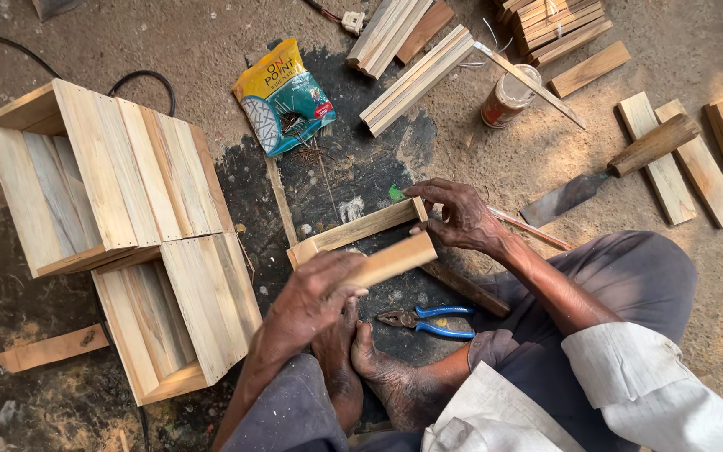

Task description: The person assembles small wooden boxes by applying glue to the edges of wooden planks and joining them with nails. They use a hammer to drive nails into the joints and a brush to apply adhesive, working on multiple box frames on the floor.

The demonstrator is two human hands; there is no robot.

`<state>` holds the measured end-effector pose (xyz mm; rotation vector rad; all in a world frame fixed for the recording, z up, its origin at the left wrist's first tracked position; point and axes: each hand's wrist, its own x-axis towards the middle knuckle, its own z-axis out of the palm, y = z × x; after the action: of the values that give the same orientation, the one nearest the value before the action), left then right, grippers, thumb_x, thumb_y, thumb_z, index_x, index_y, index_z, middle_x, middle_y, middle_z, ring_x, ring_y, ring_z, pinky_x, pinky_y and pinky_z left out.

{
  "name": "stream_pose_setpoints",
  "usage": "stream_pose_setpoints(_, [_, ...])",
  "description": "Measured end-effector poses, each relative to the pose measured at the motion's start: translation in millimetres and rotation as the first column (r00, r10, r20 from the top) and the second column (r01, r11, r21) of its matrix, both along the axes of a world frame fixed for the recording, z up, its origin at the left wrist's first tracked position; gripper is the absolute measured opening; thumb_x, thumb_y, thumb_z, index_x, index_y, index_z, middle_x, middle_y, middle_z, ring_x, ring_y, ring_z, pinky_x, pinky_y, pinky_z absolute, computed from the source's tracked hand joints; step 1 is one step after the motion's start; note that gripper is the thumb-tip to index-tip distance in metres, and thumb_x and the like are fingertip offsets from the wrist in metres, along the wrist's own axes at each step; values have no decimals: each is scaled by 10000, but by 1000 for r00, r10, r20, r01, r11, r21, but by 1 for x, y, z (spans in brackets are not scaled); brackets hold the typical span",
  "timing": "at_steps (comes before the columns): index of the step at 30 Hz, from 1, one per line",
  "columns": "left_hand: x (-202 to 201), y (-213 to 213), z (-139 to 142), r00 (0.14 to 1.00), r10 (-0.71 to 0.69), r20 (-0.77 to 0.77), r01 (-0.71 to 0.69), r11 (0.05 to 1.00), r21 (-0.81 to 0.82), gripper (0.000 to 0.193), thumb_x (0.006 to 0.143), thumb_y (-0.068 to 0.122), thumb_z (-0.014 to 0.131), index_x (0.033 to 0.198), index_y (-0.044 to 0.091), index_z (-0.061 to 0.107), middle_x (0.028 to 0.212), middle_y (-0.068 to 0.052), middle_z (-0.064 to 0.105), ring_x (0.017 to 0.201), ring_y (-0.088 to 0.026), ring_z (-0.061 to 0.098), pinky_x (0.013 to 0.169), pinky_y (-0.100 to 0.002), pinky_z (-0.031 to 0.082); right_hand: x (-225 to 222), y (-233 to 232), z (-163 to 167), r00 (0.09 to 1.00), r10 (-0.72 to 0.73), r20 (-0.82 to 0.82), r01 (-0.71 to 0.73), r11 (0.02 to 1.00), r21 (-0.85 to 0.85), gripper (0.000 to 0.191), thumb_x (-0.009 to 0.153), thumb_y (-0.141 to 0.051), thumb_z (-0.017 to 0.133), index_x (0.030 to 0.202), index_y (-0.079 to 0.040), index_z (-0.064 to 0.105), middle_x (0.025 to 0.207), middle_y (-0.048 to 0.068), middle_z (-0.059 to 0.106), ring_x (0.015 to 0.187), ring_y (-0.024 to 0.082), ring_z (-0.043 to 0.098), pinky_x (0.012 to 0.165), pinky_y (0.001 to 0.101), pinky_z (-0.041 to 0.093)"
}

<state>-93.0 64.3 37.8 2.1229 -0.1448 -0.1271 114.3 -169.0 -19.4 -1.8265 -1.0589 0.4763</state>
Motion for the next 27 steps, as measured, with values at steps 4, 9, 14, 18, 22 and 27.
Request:
stream_pose_setpoints(4, [-22,-34,-37,995,-32,94,15,984,179,384,861,-33,705,1243,-48,663,1221,-229,689,1130,-340,667,971,-415,592,3,-2,-4,995,-77,-57,76,997,-19,557,723,140,531,1235,-28,670,1184,146,707,909,226,729,713,319,666])
stream_pose_setpoints(9, [-14,-49,-79,996,5,91,-48,878,476,530,777,-191,649,1295,-77,647,1293,-192,662,1096,-287,613,987,-399,571,22,9,11,995,-94,-14,95,988,120,407,820,-9,736,1221,-30,671,1147,122,721,970,239,748,798,332,659])
stream_pose_setpoints(14, [15,-39,-95,978,72,196,-174,799,576,538,780,-161,680,1310,-82,634,1332,-180,631,1186,-302,599,1000,-390,535,39,28,30,993,-99,69,88,985,148,417,867,-148,835,1241,-40,685,1194,128,728,993,262,746,785,344,648])
stream_pose_setpoints(18, [22,-29,-96,969,71,237,-216,712,668,508,803,-118,701,1302,-46,636,1328,-145,623,1256,-299,575,1069,-401,522,39,31,33,993,-112,-40,115,991,70,512,896,-156,791,1378,-91,631,1297,135,700,945,236,746,731,338,649])
stream_pose_setpoints(22, [12,-23,-95,929,99,356,-314,720,619,366,864,-52,720,1227,-37,673,1272,-147,672,1214,-294,632,1041,-388,557,38,22,31,995,-99,-2,99,995,15,749,817,-209,824,1491,-108,514,1268,186,660,935,271,705,667,345,634])
stream_pose_setpoints(27, [-19,0,-85,682,595,426,-716,662,221,141,1010,44,637,1090,-4,743,1092,-189,743,993,-292,744,783,-365,650,38,-9,32,986,-11,164,56,962,-267,694,870,-231,783,1516,-170,535,1162,159,700,855,268,704,666,372,603])
